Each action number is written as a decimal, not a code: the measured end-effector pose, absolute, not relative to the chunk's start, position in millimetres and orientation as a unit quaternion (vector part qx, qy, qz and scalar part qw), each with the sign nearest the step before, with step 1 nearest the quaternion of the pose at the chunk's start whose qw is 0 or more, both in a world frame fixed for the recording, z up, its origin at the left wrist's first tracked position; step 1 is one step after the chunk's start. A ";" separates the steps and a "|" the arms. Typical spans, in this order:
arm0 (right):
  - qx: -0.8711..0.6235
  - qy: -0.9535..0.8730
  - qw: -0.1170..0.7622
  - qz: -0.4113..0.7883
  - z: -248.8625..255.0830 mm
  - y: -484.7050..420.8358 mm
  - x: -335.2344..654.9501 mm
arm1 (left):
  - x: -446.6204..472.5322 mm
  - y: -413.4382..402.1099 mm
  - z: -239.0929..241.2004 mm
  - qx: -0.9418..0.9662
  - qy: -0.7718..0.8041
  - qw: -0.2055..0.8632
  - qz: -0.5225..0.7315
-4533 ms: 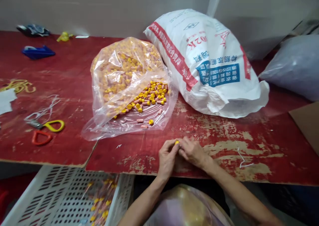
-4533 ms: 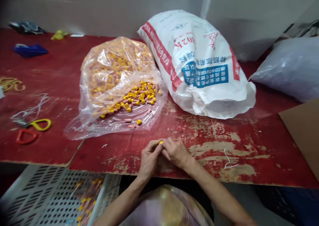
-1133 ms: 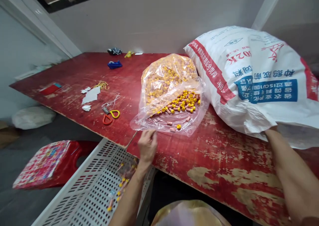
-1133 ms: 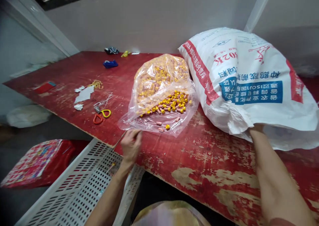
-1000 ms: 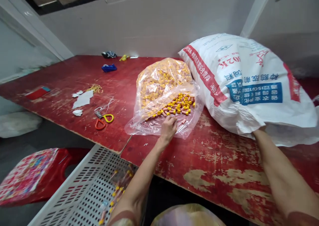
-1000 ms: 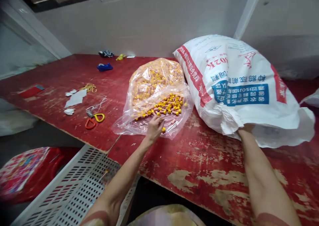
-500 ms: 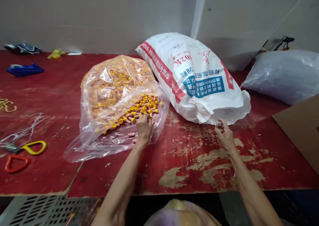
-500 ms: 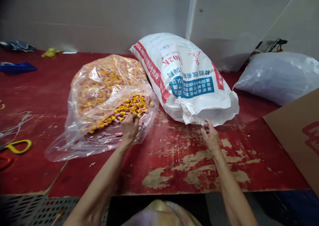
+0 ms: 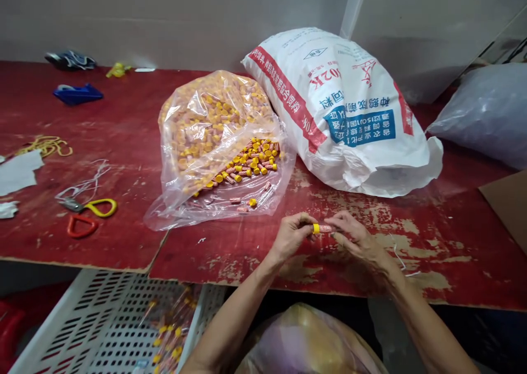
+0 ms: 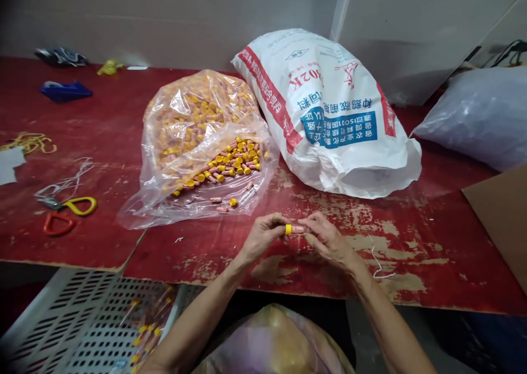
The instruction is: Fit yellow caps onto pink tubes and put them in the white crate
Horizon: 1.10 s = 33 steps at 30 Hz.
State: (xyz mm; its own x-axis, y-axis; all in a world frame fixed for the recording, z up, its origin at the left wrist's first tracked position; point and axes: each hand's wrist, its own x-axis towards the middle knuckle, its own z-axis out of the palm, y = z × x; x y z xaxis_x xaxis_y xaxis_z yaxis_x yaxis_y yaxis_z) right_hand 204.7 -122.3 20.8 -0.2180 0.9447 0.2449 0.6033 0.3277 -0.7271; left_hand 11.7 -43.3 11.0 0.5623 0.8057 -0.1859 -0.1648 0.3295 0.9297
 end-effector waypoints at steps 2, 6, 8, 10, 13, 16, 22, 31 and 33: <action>-0.519 -0.744 0.336 0.253 19.9 -123.9 198.9 | 7.3 -45.1 8.8 0.464 0.327 0.768 0.295; -0.519 -0.738 0.348 0.255 9.0 -129.3 187.2 | -3.3 -45.6 2.4 0.442 0.307 0.811 0.230; -0.525 -0.727 0.360 0.260 0.7 -133.7 181.0 | -6.3 -46.2 -1.8 0.427 0.302 0.824 0.216; -0.536 -0.711 0.379 0.251 -8.2 -138.0 175.2 | -6.6 -48.2 -6.4 0.408 0.302 0.835 0.212; -0.565 -0.669 0.420 0.240 -19.4 -141.9 170.0 | -4.2 -52.0 -10.8 0.386 0.296 0.843 0.230; -0.576 -0.632 0.440 0.274 -22.4 -141.3 170.6 | -2.0 -51.2 -8.2 0.413 0.288 0.831 0.236; -0.545 -0.696 0.393 0.252 -9.2 -135.6 166.2 | 11.8 -45.4 0.7 0.356 0.322 0.818 0.316; -0.469 -0.794 0.309 0.231 -12.3 -128.4 154.8 | 25.2 -52.3 -12.2 0.221 0.349 0.861 0.298; -0.462 -0.804 0.298 0.225 -11.1 -127.1 155.5 | 23.2 -52.5 -11.7 0.247 0.338 0.866 0.274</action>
